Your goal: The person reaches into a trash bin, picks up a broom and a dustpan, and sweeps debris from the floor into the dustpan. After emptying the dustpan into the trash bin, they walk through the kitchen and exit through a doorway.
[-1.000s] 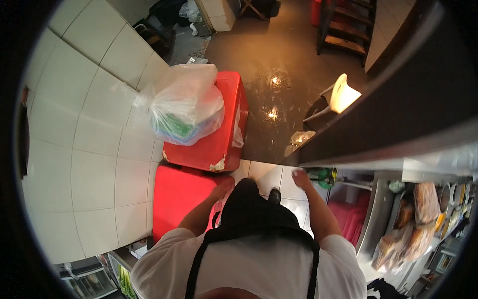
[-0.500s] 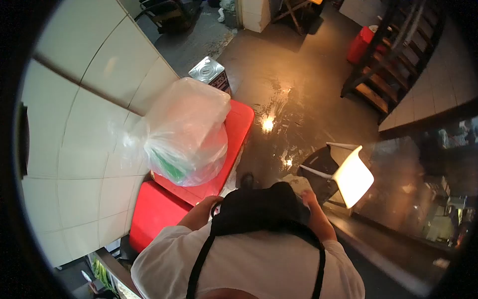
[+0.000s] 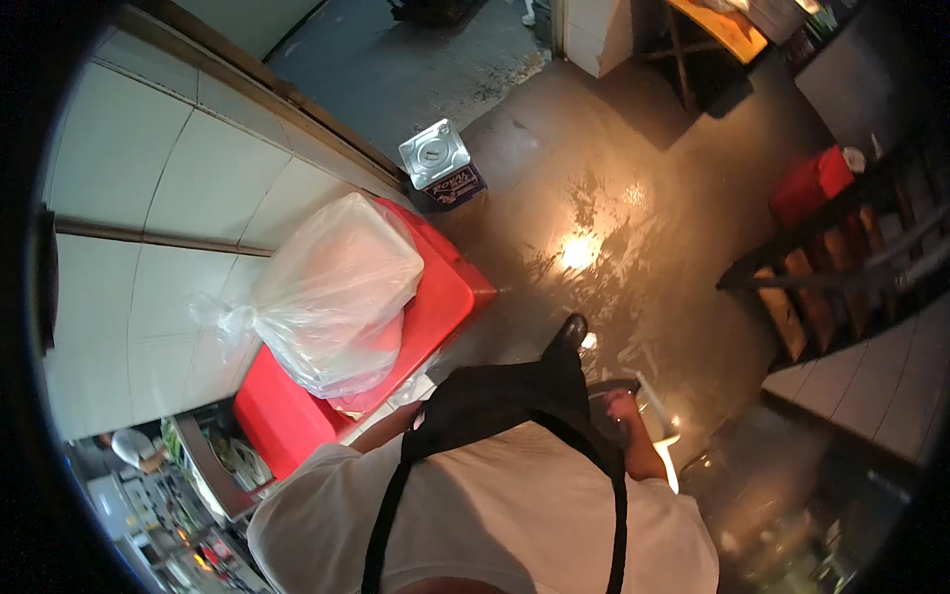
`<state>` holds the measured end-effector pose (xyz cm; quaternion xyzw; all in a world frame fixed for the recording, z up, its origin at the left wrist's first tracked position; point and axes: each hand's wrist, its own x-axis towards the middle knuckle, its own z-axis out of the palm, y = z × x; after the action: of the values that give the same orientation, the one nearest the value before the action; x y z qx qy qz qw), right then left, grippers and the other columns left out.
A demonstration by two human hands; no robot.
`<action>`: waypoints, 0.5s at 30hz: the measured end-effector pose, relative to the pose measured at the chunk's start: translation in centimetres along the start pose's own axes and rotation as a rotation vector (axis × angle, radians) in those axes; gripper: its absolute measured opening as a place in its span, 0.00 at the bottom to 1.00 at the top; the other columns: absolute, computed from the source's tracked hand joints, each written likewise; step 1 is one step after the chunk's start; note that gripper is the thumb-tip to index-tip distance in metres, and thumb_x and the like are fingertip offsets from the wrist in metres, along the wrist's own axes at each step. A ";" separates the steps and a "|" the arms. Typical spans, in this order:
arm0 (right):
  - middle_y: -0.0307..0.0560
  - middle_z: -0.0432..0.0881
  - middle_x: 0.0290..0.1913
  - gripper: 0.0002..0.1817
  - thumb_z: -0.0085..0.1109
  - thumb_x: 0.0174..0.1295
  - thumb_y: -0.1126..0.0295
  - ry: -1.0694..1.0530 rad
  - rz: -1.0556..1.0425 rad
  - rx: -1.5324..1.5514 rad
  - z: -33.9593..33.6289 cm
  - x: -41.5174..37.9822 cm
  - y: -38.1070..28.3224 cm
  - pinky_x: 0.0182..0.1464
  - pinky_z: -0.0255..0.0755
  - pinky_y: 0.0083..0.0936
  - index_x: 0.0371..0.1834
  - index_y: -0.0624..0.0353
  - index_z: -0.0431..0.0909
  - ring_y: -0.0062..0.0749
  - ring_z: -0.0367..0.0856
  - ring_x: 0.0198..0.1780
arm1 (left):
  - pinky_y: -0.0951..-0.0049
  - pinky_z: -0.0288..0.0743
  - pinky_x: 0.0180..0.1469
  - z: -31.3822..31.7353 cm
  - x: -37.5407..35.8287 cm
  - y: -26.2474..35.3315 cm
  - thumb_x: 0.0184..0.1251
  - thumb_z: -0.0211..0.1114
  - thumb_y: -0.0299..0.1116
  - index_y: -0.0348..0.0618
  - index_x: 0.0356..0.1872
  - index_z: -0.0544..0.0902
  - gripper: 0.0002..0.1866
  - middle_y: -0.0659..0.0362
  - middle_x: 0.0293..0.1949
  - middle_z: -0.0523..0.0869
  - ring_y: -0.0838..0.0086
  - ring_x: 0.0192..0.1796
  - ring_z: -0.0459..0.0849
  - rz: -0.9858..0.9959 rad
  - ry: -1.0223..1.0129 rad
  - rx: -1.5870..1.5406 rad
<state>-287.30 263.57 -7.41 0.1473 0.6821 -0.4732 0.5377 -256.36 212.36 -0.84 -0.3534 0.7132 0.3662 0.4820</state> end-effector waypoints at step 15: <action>0.31 0.65 0.22 0.08 0.49 0.69 0.65 -0.047 -0.974 -0.309 -10.3 15.5 -57.6 0.24 0.60 0.16 0.39 0.58 0.72 0.16 0.62 0.22 | 0.59 0.78 0.47 -4.9 16.0 20.5 0.48 0.65 0.41 0.42 0.35 0.85 0.16 0.51 0.39 0.85 0.56 0.46 0.83 0.265 0.574 0.085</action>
<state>-340.19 237.74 6.83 -0.2797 0.7214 -0.5657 0.2851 -280.61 215.57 -10.90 -0.3259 0.8746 0.2810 0.2235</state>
